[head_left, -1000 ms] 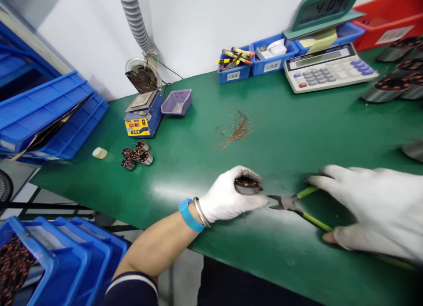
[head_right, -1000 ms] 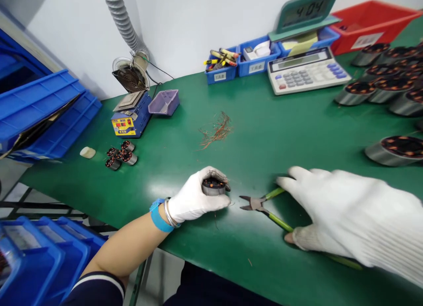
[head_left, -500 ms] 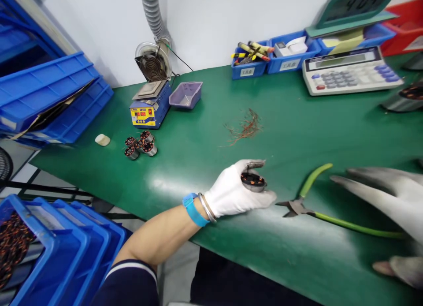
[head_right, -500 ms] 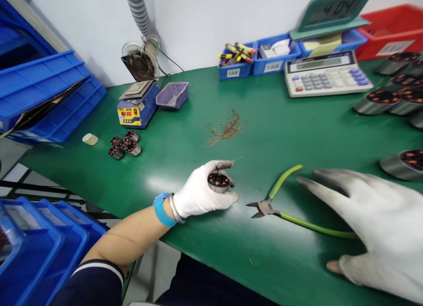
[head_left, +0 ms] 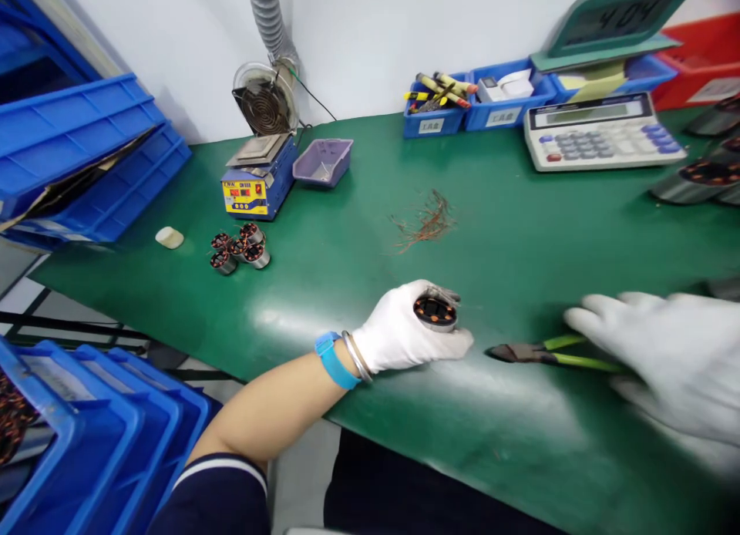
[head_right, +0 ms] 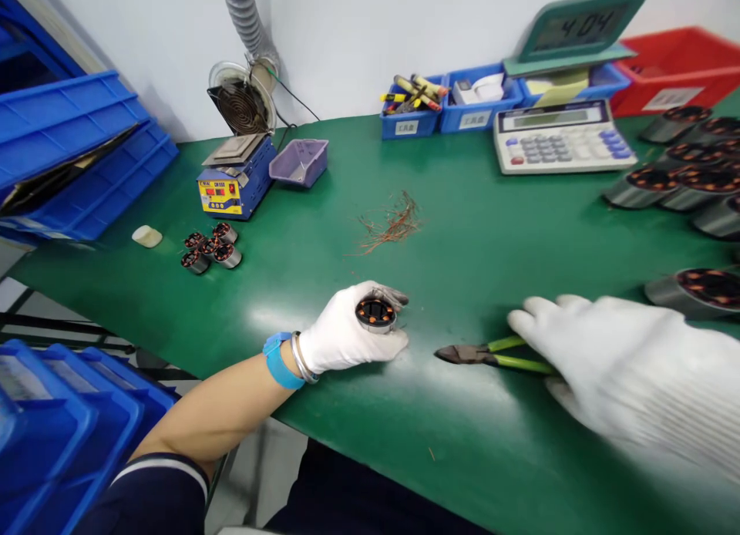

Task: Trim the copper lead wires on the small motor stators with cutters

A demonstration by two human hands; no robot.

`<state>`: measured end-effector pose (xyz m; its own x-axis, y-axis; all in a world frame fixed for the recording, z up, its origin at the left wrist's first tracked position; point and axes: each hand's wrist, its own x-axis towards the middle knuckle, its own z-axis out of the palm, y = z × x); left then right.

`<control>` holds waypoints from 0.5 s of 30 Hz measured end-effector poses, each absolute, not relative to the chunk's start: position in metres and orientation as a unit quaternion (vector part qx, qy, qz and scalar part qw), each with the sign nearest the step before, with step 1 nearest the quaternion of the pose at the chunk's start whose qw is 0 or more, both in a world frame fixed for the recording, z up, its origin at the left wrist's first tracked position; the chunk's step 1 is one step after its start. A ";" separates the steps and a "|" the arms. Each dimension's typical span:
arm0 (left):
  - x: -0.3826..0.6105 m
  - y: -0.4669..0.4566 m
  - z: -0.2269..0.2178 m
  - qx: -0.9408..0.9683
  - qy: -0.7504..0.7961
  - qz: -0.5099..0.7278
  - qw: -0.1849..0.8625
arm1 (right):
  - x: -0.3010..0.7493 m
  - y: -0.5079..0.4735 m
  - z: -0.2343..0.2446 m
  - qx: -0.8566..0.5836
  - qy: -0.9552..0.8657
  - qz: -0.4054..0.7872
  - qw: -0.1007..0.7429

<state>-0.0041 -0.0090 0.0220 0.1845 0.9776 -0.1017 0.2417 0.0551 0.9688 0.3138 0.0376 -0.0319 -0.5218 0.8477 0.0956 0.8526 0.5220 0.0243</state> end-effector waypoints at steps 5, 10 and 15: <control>-0.002 -0.012 0.025 0.578 0.525 0.367 0.506 | 0.300 0.016 -0.025 -0.412 -0.907 -0.025 0.084; 0.000 -0.013 0.020 0.609 0.526 0.356 0.475 | 0.275 -0.015 -0.008 -0.422 -0.891 -0.037 0.160; -0.001 -0.013 0.016 0.615 0.523 0.345 0.479 | 0.243 -0.030 0.011 -0.375 -0.908 -0.132 0.131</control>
<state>-0.0009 -0.0128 0.0156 0.2147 0.9738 -0.0755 0.3126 0.0047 0.9499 0.2430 -0.0297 0.0107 -0.6846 0.6459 0.3379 0.7155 0.6841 0.1418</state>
